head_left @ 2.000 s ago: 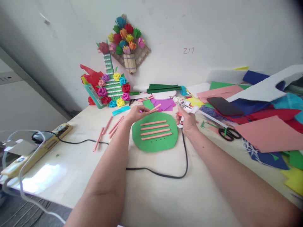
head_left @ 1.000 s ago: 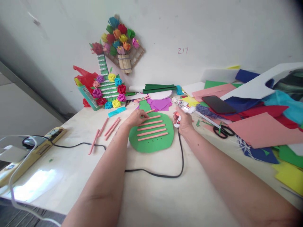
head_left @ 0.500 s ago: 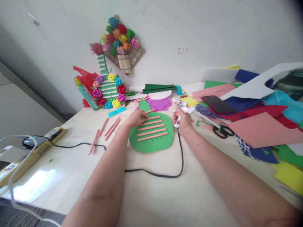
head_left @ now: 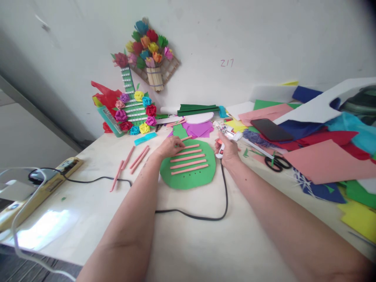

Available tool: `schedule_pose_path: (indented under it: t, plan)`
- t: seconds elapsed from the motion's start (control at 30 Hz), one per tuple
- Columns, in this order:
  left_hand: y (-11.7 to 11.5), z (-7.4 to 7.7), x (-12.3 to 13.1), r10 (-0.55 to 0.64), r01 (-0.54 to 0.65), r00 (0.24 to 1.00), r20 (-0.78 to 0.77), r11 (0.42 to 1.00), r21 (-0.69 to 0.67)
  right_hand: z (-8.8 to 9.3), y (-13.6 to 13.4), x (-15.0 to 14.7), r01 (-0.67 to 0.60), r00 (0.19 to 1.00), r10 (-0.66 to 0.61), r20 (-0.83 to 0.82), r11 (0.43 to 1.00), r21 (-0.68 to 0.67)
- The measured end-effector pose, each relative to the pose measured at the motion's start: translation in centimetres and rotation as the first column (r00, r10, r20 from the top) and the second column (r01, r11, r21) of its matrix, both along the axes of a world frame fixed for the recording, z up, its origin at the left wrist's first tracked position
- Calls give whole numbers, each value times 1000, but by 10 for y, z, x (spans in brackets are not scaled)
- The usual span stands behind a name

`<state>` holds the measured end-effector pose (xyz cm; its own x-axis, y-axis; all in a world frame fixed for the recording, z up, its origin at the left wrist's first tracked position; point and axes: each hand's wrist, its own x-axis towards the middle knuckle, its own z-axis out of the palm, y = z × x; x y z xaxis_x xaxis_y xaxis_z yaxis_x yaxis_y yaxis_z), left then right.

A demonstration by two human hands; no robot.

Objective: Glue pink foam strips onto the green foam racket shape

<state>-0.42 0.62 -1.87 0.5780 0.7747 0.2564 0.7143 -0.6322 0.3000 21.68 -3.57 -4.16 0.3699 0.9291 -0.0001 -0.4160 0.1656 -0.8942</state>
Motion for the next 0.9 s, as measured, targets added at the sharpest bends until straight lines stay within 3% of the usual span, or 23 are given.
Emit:
schedule_pose_path:
  t: [0.23,0.43,0.57,0.9]
  plan:
    - [-1,3,-8,25,-23,999,48,998,-55,2,-2,-1,-3,1000,3,3,1000,-9]
    - [2,8,-33,222,-198,948,230,973,-121,3,-2,1,-9,1000,9,20,1000,-11]
    - [2,4,-47,339,-310,912,233,938,-152,4,-2,1,-23,997,22,71,1000,14]
    - [2,-3,-63,288,-253,937,199,950,-184,9,2,-5,-38,975,49,217,998,-55]
